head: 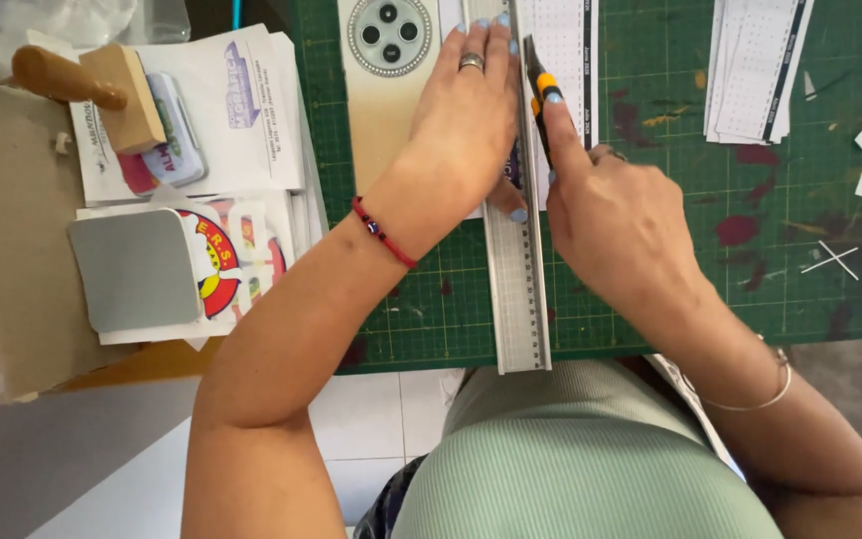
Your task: Cutting printed calendar cards from a sheet using a ruler and a utility knife on a cutting mat.
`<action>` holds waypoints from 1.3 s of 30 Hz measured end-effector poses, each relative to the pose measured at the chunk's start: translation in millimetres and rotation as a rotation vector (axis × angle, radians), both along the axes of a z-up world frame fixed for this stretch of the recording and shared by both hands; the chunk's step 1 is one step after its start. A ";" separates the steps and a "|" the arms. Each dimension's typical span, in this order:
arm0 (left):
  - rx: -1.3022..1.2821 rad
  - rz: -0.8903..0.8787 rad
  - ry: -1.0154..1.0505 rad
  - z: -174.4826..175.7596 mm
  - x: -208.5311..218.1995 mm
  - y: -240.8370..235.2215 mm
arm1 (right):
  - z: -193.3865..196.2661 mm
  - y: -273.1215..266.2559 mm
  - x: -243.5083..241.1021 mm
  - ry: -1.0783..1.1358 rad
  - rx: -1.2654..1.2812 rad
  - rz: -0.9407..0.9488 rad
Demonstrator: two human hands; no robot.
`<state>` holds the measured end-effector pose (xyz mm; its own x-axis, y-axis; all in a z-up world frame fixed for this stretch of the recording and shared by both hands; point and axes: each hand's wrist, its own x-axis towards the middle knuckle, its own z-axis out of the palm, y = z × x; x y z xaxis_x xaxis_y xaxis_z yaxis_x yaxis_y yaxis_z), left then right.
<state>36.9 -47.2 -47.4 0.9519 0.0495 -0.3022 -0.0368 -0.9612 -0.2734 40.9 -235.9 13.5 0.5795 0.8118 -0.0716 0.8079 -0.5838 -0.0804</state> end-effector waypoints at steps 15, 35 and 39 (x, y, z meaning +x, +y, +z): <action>-0.001 0.025 0.060 5.8 0.1 -1.2 | 11.0 -59.0 -61.2 0.055 -0.116 0.039; -0.036 -0.014 0.074 24.5 -3.5 6.6 | 38.9 -126.4 -58.9 0.328 -0.538 -0.094; -0.083 -0.004 0.112 32.1 -6.3 5.8 | 48.9 -141.1 3.5 0.535 -0.741 -0.297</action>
